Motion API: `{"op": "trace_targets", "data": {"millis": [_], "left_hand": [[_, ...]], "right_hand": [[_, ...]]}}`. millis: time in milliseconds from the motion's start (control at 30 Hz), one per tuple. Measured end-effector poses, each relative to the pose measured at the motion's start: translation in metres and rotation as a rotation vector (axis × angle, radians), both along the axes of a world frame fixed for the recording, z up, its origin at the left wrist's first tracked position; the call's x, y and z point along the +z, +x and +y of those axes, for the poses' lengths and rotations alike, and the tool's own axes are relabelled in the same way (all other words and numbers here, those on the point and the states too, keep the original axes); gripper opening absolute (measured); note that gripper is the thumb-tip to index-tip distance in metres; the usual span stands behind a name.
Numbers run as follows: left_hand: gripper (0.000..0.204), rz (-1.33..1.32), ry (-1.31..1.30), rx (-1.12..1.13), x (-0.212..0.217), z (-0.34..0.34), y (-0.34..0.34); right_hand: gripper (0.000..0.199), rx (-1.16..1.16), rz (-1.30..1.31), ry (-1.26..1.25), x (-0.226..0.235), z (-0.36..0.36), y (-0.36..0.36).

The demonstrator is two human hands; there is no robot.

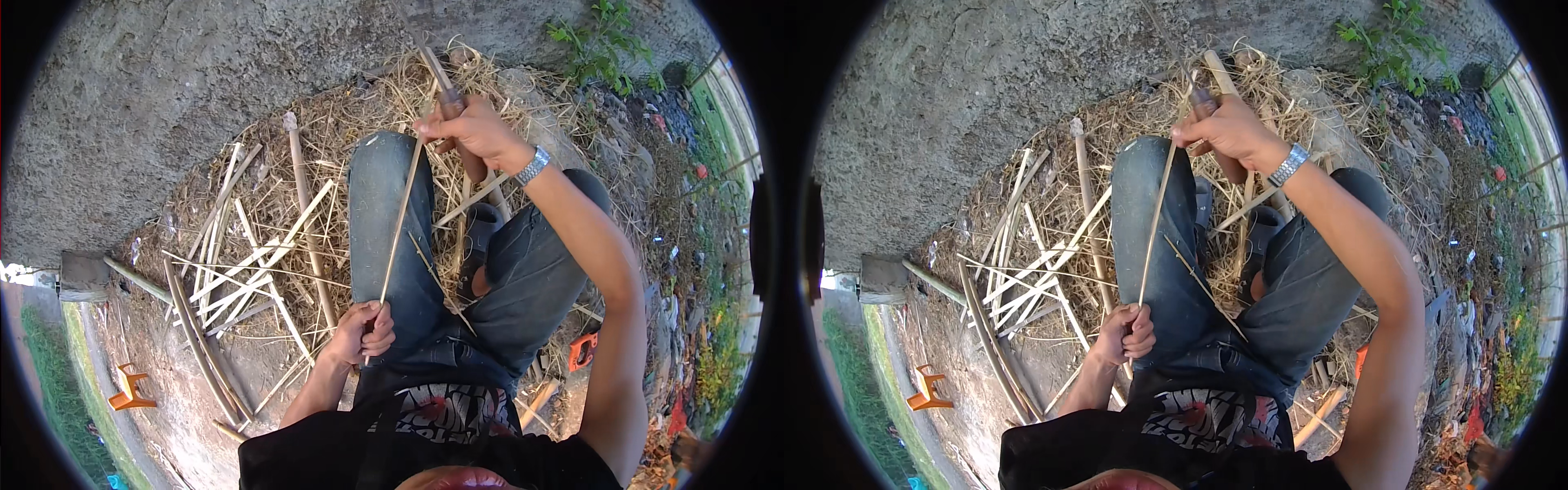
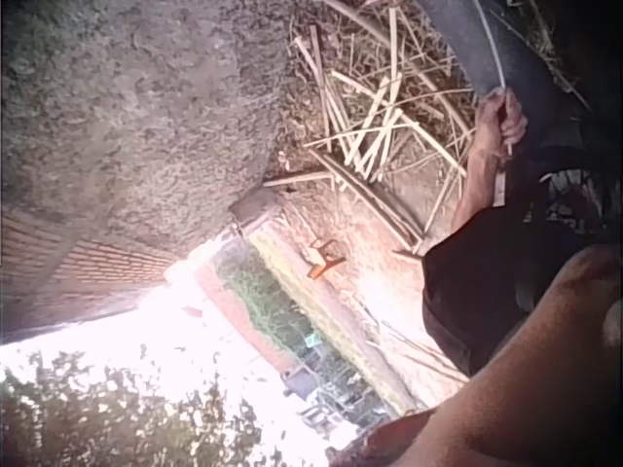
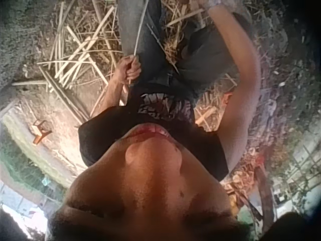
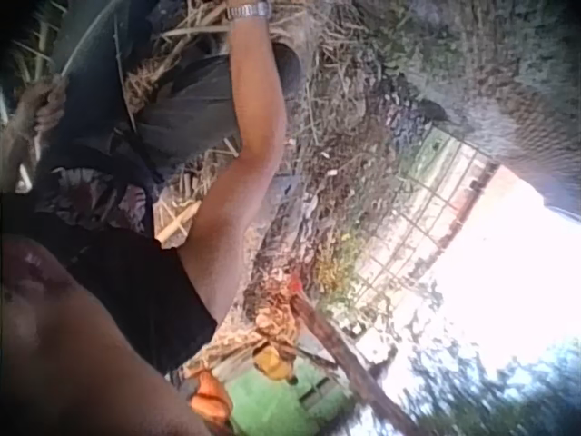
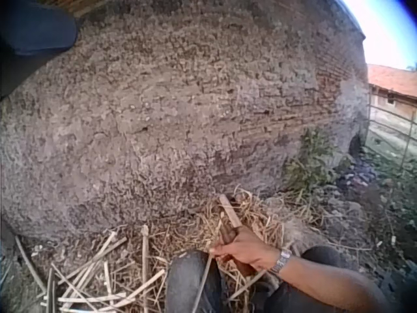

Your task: The person shaves a thin bamboo stick using a large knife while sitting on the ground, removing outer layers and smoothing the surface.

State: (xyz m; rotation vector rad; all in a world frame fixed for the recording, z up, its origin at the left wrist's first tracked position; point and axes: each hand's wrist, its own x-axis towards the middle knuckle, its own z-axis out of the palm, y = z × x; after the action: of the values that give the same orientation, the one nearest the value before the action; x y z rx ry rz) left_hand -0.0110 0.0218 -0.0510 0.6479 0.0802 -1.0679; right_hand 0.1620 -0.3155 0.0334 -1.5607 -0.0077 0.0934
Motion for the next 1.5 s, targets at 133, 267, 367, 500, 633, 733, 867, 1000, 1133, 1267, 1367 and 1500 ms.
{"op": "trace_targets", "data": {"millis": [133,267,367,500,633,733,867,1000,1133,1267,1367,1500], "left_hand": [[0.039,-0.182,0.087,-0.05,0.021,-0.015,0.017],[0.047,-0.501,0.431,0.11,0.062,-0.049,0.041],[0.047,-0.462,0.37,0.096,0.058,-0.048,0.056],[0.039,-0.247,0.2,0.217,0.055,-0.037,0.049],[0.034,-0.246,0.229,0.266,0.047,-0.024,0.042],[0.033,-0.288,0.244,0.242,0.04,-0.017,0.03],[0.034,-0.313,0.263,0.236,0.036,-0.012,0.015],[0.03,-0.407,0.284,0.227,0.035,-0.018,0.01],[0.03,-0.415,0.295,0.236,0.036,-0.022,-0.001],[0.029,-0.393,0.255,0.177,0.028,-0.022,-0.004],[0.029,-0.41,0.262,0.215,0.022,-0.025,0.0],[0.03,-0.486,0.314,0.253,0.02,-0.029,0.007]], "right_hand": [[0.027,-0.016,-0.039,-0.063,-0.004,0.025,-0.01],[0.028,-0.007,-0.006,-0.116,-0.001,0.037,-0.028],[0.031,-0.02,0.052,-0.314,0.017,0.045,-0.048],[0.035,0.035,-0.227,-0.817,0.005,0.042,-0.078],[0.023,0.168,-0.216,-1.091,0.005,0.054,-0.099],[0.026,0.128,-0.239,-1.26,0.005,0.041,-0.085],[0.029,0.059,-0.189,-1.21,0.006,0.024,-0.061],[0.029,0.173,-0.183,-1.278,0.032,0.054,-0.086],[0.022,0.084,-0.223,-1.374,0.038,0.037,-0.059],[0.019,-0.072,-0.029,-1.281,0.044,-0.019,-0.024],[0.017,0.049,-0.15,-1.195,0.059,0.022,-0.063],[0.022,0.137,-0.151,-1.232,0.055,0.046,-0.09]]}}
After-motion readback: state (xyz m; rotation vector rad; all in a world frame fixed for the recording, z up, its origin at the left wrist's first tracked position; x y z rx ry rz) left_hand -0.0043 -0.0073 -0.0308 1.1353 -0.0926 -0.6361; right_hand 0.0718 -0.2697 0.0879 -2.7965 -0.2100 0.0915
